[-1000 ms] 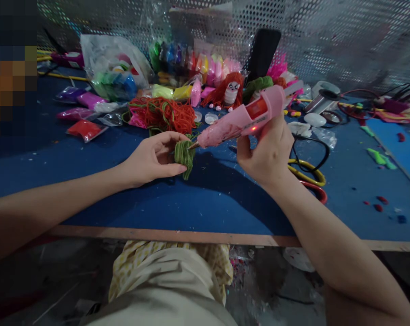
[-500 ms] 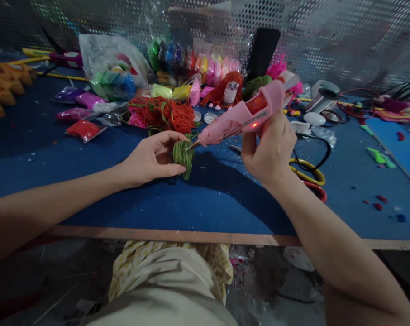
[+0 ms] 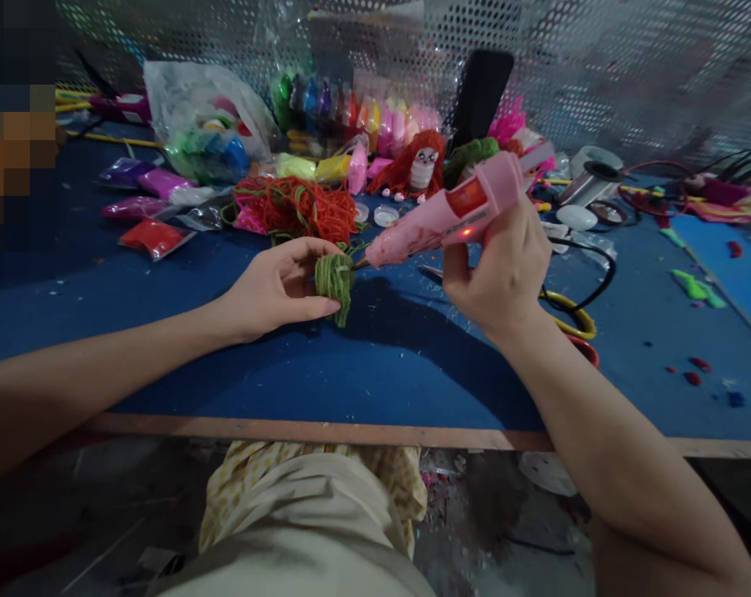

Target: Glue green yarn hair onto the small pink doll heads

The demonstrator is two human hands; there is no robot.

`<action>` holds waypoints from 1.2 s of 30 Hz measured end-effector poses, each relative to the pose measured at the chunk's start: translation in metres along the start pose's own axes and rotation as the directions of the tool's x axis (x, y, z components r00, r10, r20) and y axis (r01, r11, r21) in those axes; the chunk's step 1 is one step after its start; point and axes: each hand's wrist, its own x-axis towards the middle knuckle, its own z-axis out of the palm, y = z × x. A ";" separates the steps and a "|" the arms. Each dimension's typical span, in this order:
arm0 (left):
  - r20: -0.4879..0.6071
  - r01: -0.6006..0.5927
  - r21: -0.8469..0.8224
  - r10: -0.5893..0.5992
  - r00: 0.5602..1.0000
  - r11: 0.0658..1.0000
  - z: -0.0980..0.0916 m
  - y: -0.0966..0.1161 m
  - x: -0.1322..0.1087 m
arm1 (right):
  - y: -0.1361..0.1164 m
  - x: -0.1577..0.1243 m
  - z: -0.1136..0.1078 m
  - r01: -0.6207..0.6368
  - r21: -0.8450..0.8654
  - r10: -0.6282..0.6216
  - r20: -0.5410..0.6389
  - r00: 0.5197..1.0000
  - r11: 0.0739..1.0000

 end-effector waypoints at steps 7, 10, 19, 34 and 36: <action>-0.022 -0.066 0.022 0.067 0.998 0.998 0.001 0.003 -0.003 | 0.004 0.020 0.001 -0.340 -0.112 0.354 0.143 0.924 0.934; 0.030 -0.194 0.111 0.192 0.981 0.975 0.000 0.004 -0.006 | 0.011 0.025 0.005 -0.463 -0.208 0.507 0.334 0.795 0.862; 0.193 -0.407 0.263 0.365 0.911 0.875 0.000 0.006 -0.011 | -0.009 0.027 -0.008 -0.269 0.169 0.222 0.254 0.941 0.948; 0.317 -0.585 0.399 0.492 0.811 0.706 0.002 0.004 -0.006 | -0.062 0.020 -0.025 -0.152 0.765 -0.122 0.289 0.949 0.625; 0.327 -0.583 0.411 0.484 0.812 0.701 0.003 0.003 -0.006 | -0.065 0.020 -0.026 -0.141 0.764 -0.121 0.276 0.954 0.630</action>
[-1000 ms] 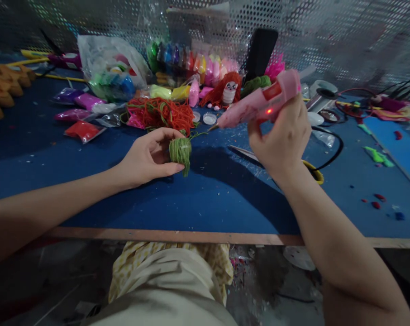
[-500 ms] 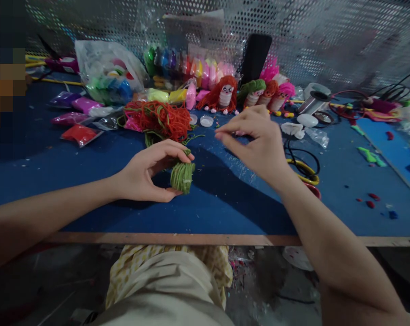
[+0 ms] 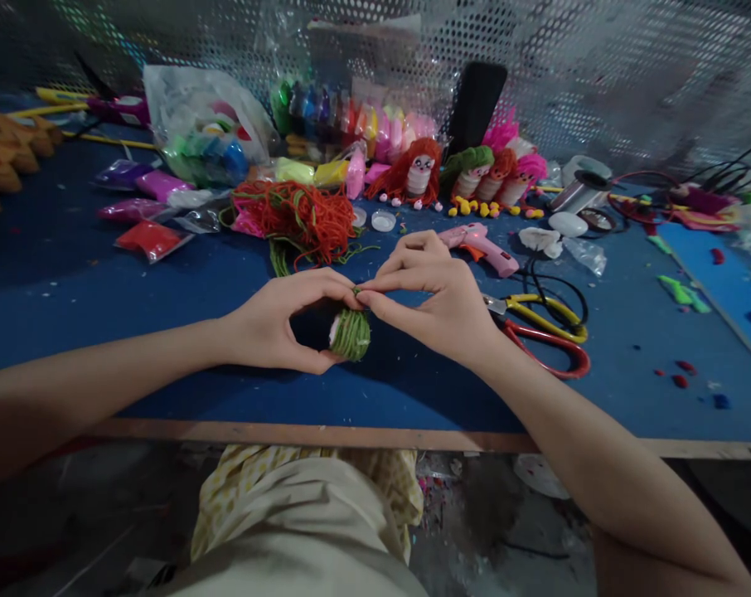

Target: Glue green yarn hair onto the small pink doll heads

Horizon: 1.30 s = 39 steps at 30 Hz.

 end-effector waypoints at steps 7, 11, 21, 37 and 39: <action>0.015 -0.018 0.039 0.018 1.000 0.999 0.005 -0.003 -0.001 | -0.004 -0.002 0.001 -0.025 -0.026 0.025 0.019 0.999 0.999; 0.038 -0.004 0.032 0.003 0.999 0.999 0.005 -0.002 0.000 | -0.002 -0.003 0.002 -0.049 -0.028 0.049 0.017 0.999 0.998; -0.052 0.080 -0.134 -0.088 0.995 0.988 -0.003 -0.002 0.000 | 0.005 0.000 -0.009 -0.121 -0.032 0.119 -0.062 0.991 0.992; -0.018 0.312 -0.805 -0.547 0.837 0.504 -0.008 -0.028 0.005 | 0.014 0.005 -0.025 0.096 0.057 -0.110 0.383 0.917 0.994; -0.003 0.316 -0.764 -0.494 0.870 0.562 -0.005 -0.029 0.004 | 0.012 0.006 -0.025 0.110 0.033 -0.114 0.389 0.914 0.993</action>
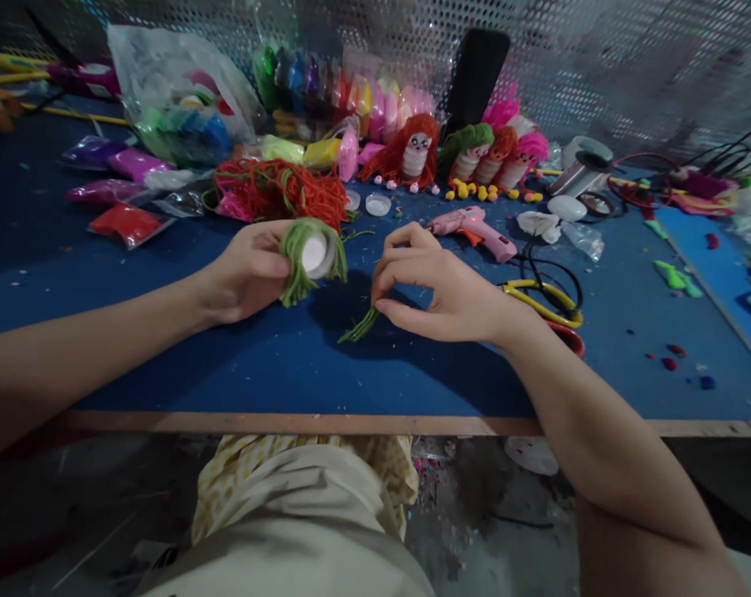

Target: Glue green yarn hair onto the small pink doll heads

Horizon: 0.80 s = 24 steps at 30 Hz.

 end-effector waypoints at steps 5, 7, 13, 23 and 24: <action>0.134 0.003 0.105 -0.017 0.991 0.994 0.002 0.002 -0.005 | -0.010 -0.001 0.000 0.022 -0.104 -0.034 -0.112 0.993 0.994; 0.162 0.011 0.112 -0.029 0.986 0.994 0.003 0.005 -0.006 | -0.014 -0.001 0.001 0.050 -0.181 -0.085 -0.188 0.978 0.982; 0.187 0.015 0.126 -0.039 0.982 0.992 0.003 0.006 -0.006 | -0.020 0.000 0.006 0.205 -0.408 -0.322 -0.244 0.915 0.890; 0.218 -0.012 0.240 -0.042 0.975 0.971 0.008 0.011 -0.006 | -0.020 0.000 0.013 0.179 -0.420 -0.333 -0.328 0.884 0.890; 0.215 -0.015 0.251 -0.041 0.976 0.968 0.008 0.012 -0.006 | -0.020 0.000 0.013 0.182 -0.422 -0.339 -0.334 0.880 0.888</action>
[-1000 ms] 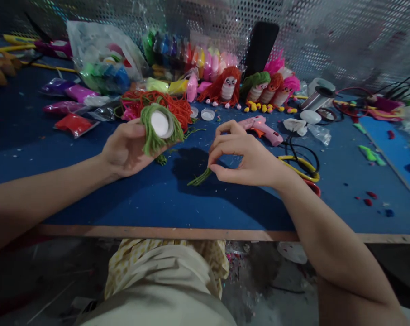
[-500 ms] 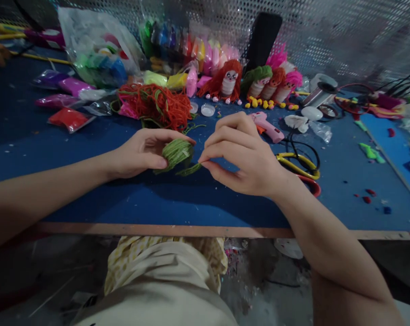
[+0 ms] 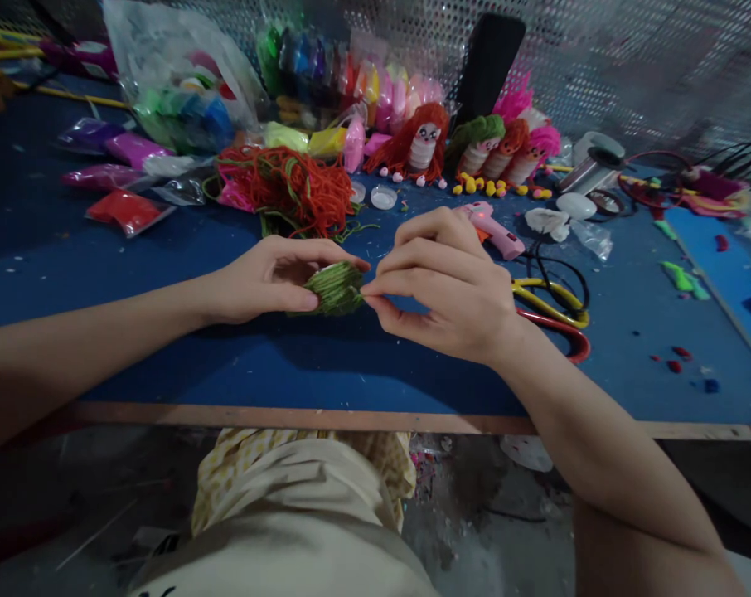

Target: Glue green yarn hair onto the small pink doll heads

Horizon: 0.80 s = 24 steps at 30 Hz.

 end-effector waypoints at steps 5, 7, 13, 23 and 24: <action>-0.004 -0.014 0.054 0.014 1.000 0.998 0.000 0.000 0.000 | 0.001 -0.001 0.003 -0.008 0.015 0.008 0.011 1.000 1.000; 0.001 -0.015 0.066 0.015 1.000 0.998 0.000 0.000 0.000 | 0.001 -0.001 0.004 -0.001 0.030 0.001 -0.003 1.000 1.000; 0.012 -0.014 0.066 0.013 1.000 0.998 0.000 0.000 0.001 | 0.001 -0.004 0.005 -0.088 0.099 0.088 0.010 0.996 0.991; 0.031 -0.013 0.046 0.012 0.999 0.999 0.000 -0.003 0.001 | 0.003 -0.002 0.006 -0.075 0.079 0.074 0.018 0.997 0.994; 0.033 -0.004 0.037 0.003 0.999 0.999 0.001 -0.003 0.001 | 0.003 -0.002 0.006 -0.084 0.090 0.083 0.018 0.996 0.992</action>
